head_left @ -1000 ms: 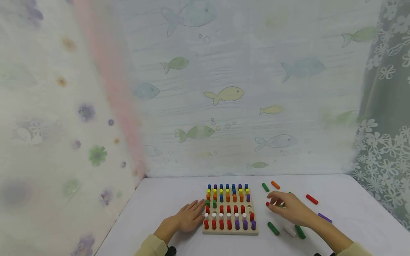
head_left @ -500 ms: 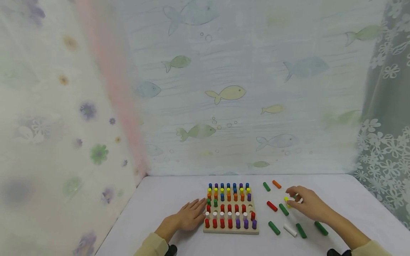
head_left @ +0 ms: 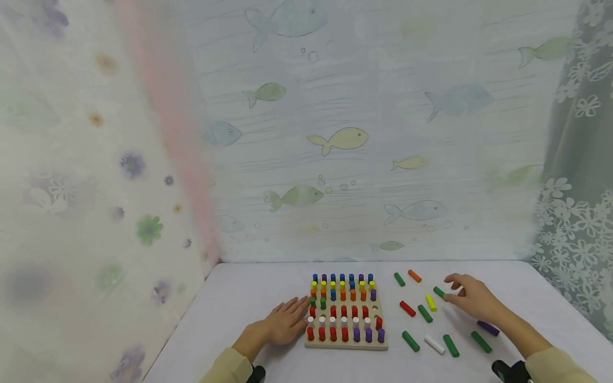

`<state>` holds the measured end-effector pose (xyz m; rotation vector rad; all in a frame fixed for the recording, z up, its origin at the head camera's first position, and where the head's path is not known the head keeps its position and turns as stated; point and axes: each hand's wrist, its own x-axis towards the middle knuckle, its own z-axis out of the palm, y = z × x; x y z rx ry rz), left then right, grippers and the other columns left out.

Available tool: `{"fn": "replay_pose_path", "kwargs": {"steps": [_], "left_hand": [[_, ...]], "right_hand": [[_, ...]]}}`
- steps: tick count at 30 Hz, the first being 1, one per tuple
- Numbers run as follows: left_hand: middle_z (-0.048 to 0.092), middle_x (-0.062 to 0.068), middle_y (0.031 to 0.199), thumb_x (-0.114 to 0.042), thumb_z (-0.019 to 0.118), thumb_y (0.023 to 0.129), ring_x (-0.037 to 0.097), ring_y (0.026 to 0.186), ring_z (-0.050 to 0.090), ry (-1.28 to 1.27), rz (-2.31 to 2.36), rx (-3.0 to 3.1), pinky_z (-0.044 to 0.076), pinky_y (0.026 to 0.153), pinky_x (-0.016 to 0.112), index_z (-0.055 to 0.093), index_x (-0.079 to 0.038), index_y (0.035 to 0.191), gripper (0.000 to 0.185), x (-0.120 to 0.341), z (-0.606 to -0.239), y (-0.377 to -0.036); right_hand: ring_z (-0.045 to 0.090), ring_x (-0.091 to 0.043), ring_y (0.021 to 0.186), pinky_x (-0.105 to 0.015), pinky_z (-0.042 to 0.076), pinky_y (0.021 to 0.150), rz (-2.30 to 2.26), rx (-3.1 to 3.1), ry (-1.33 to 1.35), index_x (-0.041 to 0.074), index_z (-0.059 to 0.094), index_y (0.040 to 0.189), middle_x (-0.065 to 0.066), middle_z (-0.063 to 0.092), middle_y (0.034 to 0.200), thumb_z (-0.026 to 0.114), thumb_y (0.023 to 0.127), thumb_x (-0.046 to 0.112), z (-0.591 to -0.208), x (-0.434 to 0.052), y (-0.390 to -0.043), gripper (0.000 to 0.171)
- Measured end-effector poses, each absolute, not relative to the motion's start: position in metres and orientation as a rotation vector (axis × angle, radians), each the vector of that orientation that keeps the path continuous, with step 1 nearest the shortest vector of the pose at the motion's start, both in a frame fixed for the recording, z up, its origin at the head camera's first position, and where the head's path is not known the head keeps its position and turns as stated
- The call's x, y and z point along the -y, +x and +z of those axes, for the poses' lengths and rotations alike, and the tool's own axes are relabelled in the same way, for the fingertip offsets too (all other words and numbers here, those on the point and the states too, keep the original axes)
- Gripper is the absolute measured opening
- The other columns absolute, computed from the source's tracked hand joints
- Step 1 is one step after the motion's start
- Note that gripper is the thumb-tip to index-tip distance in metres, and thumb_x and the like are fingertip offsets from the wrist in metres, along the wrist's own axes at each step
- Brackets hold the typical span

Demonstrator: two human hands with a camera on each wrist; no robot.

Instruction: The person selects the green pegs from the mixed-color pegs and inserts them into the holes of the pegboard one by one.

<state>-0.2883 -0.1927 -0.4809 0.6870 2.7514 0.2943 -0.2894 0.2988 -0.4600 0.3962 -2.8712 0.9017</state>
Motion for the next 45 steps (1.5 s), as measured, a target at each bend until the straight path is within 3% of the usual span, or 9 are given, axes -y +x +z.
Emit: {"fn": "replay_pose_path", "kwargs": {"steps": [13, 38, 45], "left_hand": [[0.026, 0.003, 0.169, -0.047, 0.036, 0.110, 0.030, 0.156, 0.021, 0.684, 0.288, -2.752, 0.019, 0.124, 0.058, 0.025, -0.014, 0.164, 0.064, 0.193, -0.481, -0.291], [0.026, 0.004, 0.169, -0.049, 0.034, 0.109, 0.031, 0.156, 0.021, 0.700, 0.309, -2.764, 0.018, 0.124, 0.058, 0.025, -0.014, 0.164, 0.066, 0.194, -0.485, -0.288], [0.026, 0.005, 0.169, -0.049, 0.033, 0.109, 0.032, 0.156, 0.021, 0.701, 0.315, -2.765, 0.018, 0.123, 0.059, 0.025, -0.013, 0.164, 0.066, 0.194, -0.483, -0.286]], "right_hand": [[0.064, -0.035, 0.095, -0.047, 0.057, 0.076, 1.008, 2.946, 0.291, -0.010, 0.057, 0.124, -0.017, 0.065, 0.103, 0.070, 0.095, 0.015, -0.466, -0.299, -0.299, 0.040], [0.055, -0.025, 0.083, -0.036, 0.050, 0.069, 1.007, 2.973, 0.166, -0.009, 0.062, 0.112, -0.012, 0.061, 0.092, 0.069, 0.092, 0.009, -0.487, -0.283, -0.318, 0.027], [0.056, -0.024, 0.083, -0.037, 0.052, 0.069, 1.004, 2.952, 0.159, -0.008, 0.061, 0.121, -0.012, 0.063, 0.095, 0.067, 0.094, 0.008, -0.488, -0.283, -0.319, 0.032]]}}
